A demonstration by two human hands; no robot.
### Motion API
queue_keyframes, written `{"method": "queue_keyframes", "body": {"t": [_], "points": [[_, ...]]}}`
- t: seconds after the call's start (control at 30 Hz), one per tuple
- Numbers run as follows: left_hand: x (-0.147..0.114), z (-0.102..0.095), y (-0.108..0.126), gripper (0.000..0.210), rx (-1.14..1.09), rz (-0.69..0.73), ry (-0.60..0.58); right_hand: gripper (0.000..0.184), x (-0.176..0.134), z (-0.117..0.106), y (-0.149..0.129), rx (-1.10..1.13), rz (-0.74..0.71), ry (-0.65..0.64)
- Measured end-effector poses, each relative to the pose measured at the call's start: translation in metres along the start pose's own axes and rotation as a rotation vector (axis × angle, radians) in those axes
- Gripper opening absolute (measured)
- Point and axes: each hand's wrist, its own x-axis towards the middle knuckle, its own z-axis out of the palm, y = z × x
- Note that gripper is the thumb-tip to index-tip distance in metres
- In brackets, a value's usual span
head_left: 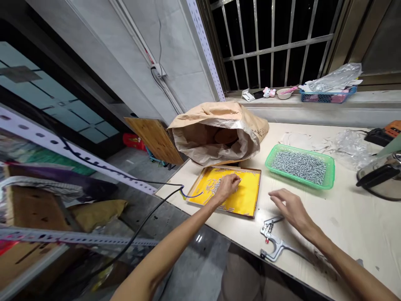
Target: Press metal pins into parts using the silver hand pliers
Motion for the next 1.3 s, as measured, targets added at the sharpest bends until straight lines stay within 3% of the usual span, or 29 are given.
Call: {"method": "queue_keyframes", "body": {"t": [0.17,0.3,0.6,0.77,0.83,0.97,1.13,1.3], "points": [[-0.034,0.009,0.029,0.021,-0.617,-0.194,-0.064,0.018,0.042,0.050,-0.013,0.300,0.187,0.049],[-0.050,0.007,0.039,0.035,-0.891,-0.290,-0.094,0.013,0.050,0.067,-0.019,0.348,0.201,0.017],[-0.055,-0.001,0.024,0.033,-1.143,-0.529,-0.212,0.019,0.045,0.077,-0.026,0.227,0.123,-0.037],[-0.059,-0.011,0.018,0.029,-1.152,-0.604,-0.122,0.024,0.052,0.084,-0.020,0.119,0.109,-0.078],[-0.065,-0.010,0.020,0.030,-1.096,-0.606,-0.098,0.027,0.053,0.079,-0.016,-0.048,0.067,-0.108],[-0.090,0.009,0.038,0.029,-0.971,-0.560,-0.213,0.035,0.029,0.050,-0.007,-0.271,-0.058,-0.112],[-0.117,0.038,0.065,0.027,-0.914,-0.582,-0.431,0.032,-0.045,0.001,-0.001,-0.357,-0.059,-0.066],[-0.124,0.054,0.073,0.018,-0.741,-0.550,-0.479,0.031,-0.116,-0.019,0.008,-0.431,0.006,-0.043]]}}
